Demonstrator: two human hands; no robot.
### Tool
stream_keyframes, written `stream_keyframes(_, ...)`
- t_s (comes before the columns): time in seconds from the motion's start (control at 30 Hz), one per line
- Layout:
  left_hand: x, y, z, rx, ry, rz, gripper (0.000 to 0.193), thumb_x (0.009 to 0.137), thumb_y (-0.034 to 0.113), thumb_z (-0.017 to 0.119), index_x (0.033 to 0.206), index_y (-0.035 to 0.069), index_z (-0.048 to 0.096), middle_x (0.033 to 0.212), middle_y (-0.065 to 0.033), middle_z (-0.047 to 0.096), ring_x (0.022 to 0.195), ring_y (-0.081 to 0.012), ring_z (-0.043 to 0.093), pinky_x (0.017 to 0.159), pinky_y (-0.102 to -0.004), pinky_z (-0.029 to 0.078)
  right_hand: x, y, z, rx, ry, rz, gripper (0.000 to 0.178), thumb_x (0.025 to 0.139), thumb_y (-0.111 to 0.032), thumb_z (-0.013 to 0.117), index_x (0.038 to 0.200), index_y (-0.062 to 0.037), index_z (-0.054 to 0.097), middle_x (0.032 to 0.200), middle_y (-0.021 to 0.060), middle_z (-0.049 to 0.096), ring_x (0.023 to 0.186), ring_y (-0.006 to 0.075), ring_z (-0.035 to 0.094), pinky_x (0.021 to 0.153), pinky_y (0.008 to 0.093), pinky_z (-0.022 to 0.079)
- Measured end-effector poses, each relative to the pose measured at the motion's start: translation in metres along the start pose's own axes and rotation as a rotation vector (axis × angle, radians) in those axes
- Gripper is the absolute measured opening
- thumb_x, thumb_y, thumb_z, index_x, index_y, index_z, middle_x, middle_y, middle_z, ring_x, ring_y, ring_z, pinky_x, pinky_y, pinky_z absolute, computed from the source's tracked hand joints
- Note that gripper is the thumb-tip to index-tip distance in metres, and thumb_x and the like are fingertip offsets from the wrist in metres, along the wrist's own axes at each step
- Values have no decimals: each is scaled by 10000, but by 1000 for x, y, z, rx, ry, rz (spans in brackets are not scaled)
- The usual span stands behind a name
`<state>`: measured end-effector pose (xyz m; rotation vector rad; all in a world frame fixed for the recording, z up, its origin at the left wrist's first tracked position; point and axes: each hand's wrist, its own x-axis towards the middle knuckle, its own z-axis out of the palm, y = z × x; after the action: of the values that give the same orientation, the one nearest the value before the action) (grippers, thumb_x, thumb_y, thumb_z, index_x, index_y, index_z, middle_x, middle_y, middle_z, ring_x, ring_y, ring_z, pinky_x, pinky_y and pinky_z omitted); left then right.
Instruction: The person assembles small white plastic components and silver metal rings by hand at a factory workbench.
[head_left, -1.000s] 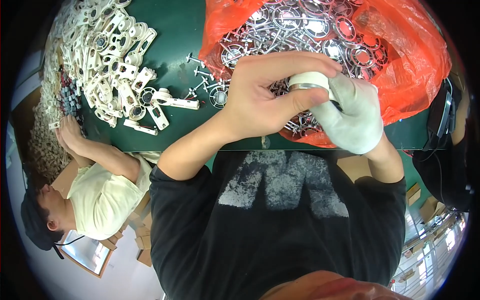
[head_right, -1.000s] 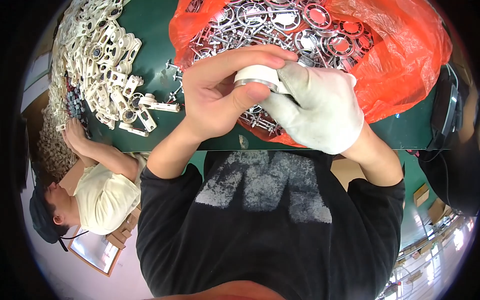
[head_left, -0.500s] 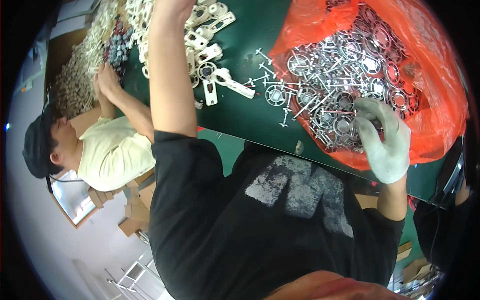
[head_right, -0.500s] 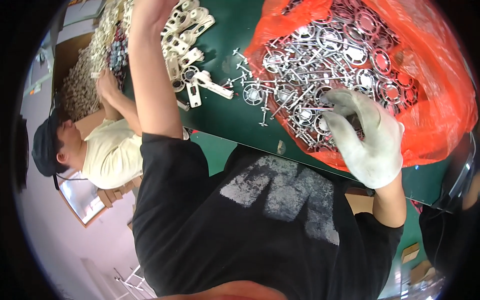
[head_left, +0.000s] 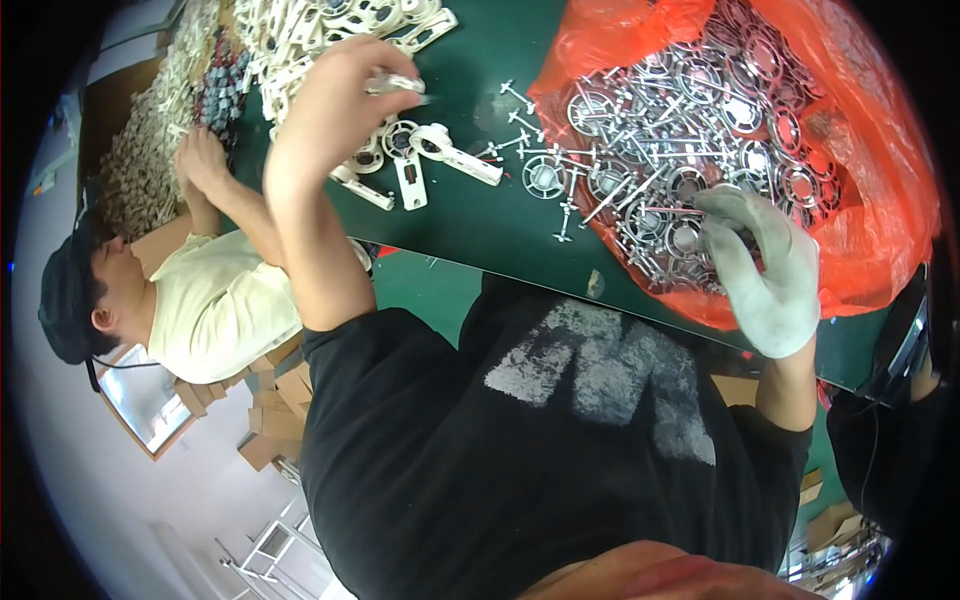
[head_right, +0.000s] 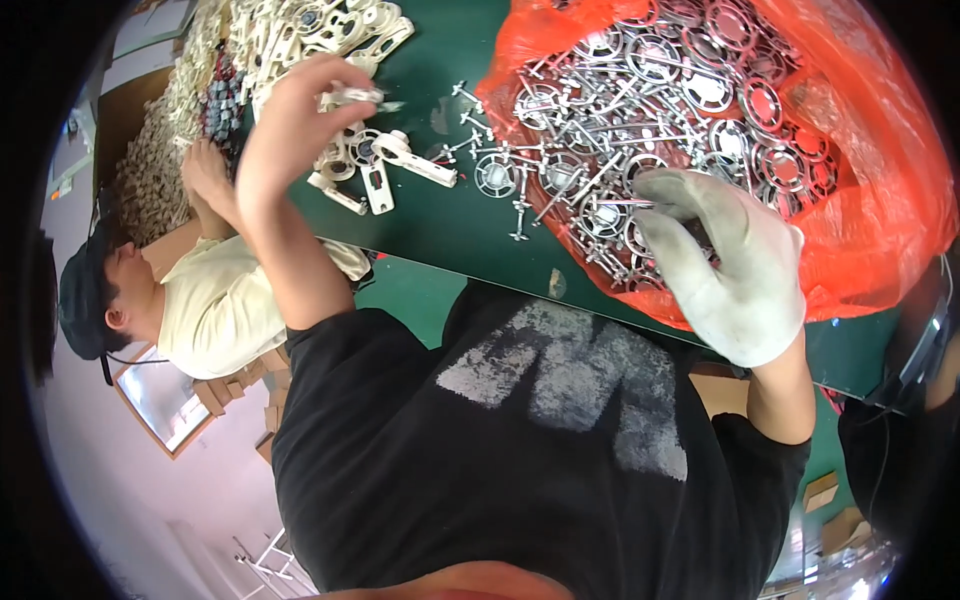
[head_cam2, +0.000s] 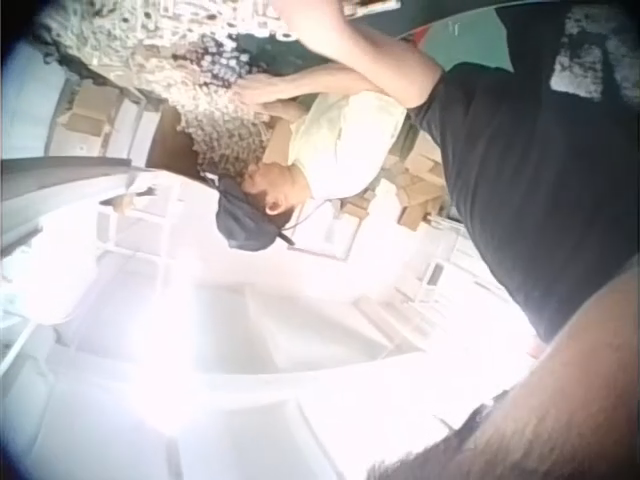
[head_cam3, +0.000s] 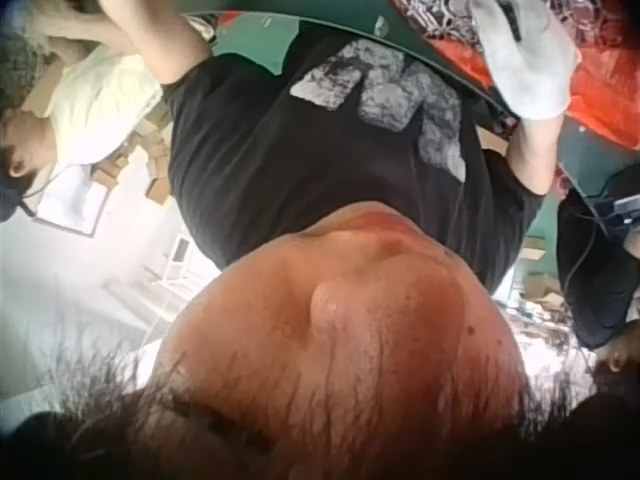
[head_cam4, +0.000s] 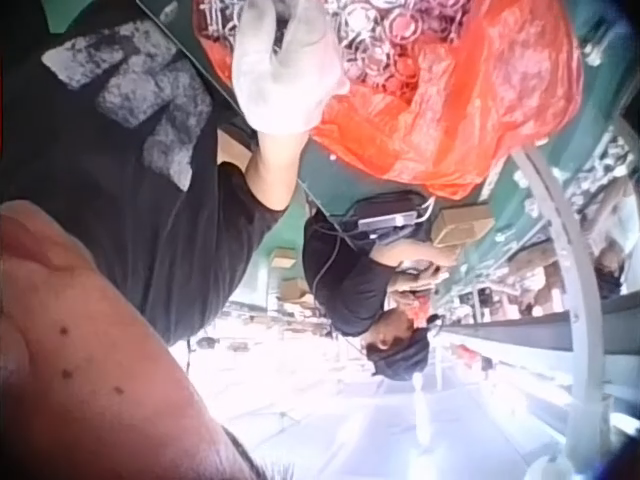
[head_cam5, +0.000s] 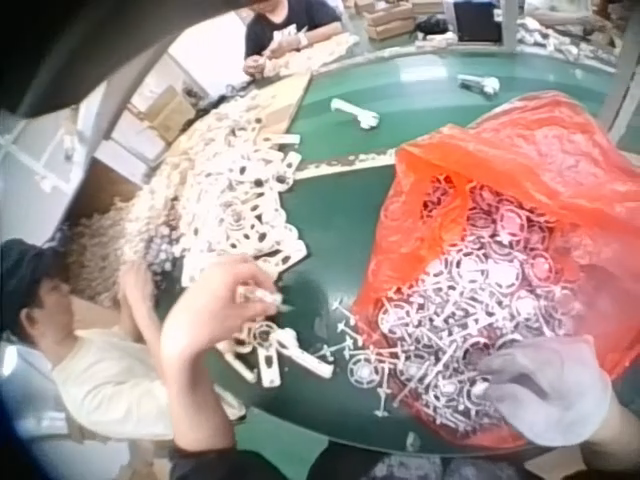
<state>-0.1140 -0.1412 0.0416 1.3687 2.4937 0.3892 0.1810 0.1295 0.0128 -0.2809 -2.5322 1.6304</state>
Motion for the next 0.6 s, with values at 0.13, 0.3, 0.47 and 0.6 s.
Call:
stream_keyframes(0.13,-7,29,-31,-345,50,-304,169,867,84,781,972,23,664,805,19,650,709,-72,545,658,-232,475,4,0,0,80,-47,34,197,911,-69,680,1095,-1,696,934,125,737,805,198,727,741,303,563)
stream_keyframes(0.3,21,104,21,-570,298,295,297,759,-129,765,1010,-41,634,1083,-85,623,919,-148,648,791,-285,545,7,9,-5,107,-191,0,232,962,-140,595,1130,-2,676,895,126,717,804,223,719,730,322,549)
stream_keyframes(0.47,44,164,71,-470,419,506,303,665,25,862,896,34,667,938,-76,648,786,-244,634,688,-346,527,6,17,-6,596,-215,199,466,1066,-322,386,1257,57,577,997,121,693,843,204,682,704,304,543)
stream_keyframes(0.6,49,178,107,-406,534,732,378,641,120,841,975,98,664,1005,-34,624,847,-224,644,664,-326,526,4,36,-10,734,113,254,421,1088,-312,440,1218,55,600,1012,107,668,904,186,666,812,266,503)
